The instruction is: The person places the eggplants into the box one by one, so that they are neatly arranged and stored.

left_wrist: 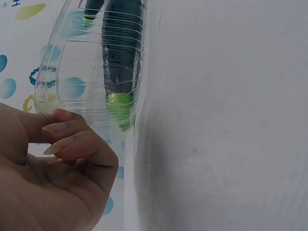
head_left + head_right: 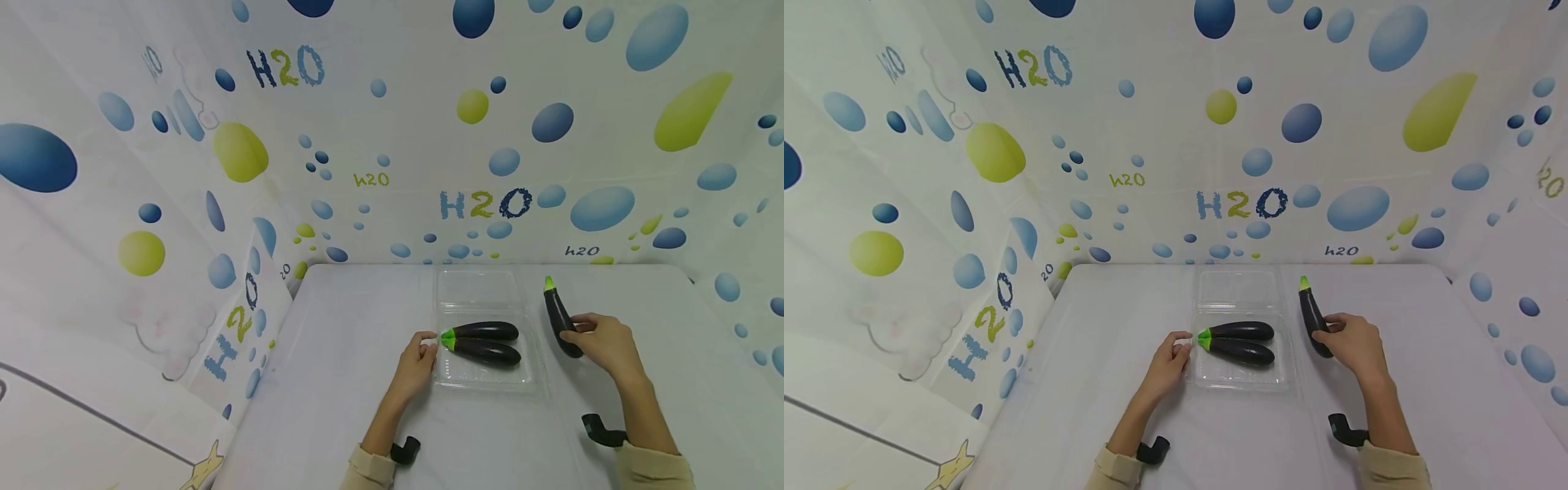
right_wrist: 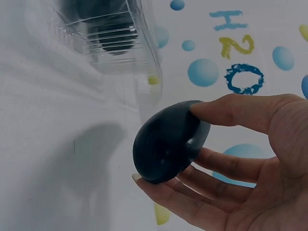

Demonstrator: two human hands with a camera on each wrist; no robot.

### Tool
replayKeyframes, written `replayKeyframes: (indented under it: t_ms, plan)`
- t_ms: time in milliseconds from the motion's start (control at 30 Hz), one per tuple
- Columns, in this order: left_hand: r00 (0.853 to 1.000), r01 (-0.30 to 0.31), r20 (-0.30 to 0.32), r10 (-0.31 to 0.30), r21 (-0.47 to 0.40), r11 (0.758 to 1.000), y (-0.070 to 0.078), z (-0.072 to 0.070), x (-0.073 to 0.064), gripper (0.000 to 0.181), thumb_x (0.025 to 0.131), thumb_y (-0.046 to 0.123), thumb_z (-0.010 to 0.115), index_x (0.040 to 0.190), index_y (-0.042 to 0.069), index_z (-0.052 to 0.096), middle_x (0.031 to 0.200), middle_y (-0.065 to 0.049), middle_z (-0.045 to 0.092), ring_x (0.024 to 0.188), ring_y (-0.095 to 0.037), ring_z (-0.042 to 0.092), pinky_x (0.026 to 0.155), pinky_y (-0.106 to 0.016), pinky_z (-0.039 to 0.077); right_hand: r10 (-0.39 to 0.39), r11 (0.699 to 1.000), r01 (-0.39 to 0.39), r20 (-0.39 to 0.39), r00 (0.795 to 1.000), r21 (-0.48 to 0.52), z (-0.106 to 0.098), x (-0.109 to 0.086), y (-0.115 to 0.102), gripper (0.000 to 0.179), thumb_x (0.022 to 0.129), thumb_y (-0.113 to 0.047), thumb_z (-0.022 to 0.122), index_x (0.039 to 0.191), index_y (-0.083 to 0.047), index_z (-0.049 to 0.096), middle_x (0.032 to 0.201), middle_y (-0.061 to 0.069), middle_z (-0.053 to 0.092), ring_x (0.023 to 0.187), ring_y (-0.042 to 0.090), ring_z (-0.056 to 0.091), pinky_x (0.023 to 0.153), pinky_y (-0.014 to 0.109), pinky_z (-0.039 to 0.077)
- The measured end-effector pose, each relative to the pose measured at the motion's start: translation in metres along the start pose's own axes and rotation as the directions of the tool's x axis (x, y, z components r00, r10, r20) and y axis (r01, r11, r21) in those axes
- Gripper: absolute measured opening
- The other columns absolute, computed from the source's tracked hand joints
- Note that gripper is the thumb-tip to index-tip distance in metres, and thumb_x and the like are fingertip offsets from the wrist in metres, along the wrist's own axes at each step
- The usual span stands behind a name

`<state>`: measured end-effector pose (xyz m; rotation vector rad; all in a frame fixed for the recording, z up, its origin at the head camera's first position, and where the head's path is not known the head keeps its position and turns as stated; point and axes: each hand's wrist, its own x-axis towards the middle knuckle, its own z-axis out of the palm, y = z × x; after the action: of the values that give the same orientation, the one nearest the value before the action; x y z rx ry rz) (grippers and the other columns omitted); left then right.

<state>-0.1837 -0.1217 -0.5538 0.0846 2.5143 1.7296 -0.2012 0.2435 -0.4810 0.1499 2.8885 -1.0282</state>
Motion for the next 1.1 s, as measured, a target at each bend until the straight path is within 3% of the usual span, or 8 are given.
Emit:
replayKeyframes:
  t_ms: [400,1100]
  plan:
    - [1.000,0.000,0.002,0.000,-0.003,1.000,0.003,-0.001,0.001,0.033,0.110,0.021,0.051,0.138,0.005,0.056,0.070,0.005,0.051,0.061,-0.009,0.044,0.057,-0.024,0.037,-0.053,0.999,0.053,-0.066,0.996,0.001,-0.001,0.003,-0.003,0.055,0.089,-0.030,0.079,0.128,0.007,0.067,0.122,0.033,0.067,0.109,0.054,0.062,0.071,0.052,0.054]
    - [1.000,0.001,0.007,-0.001,-0.005,1.000,0.003,-0.002,0.003,0.033,0.110,0.021,0.052,0.138,0.004,0.056,0.071,0.005,0.052,0.061,-0.009,0.045,0.057,-0.024,0.038,-0.090,0.995,0.091,-0.054,0.995,0.028,-0.011,0.006,-0.014,0.056,0.089,-0.030,0.081,0.131,0.003,0.067,0.122,0.030,0.068,0.111,0.051,0.065,0.075,0.056,0.056]
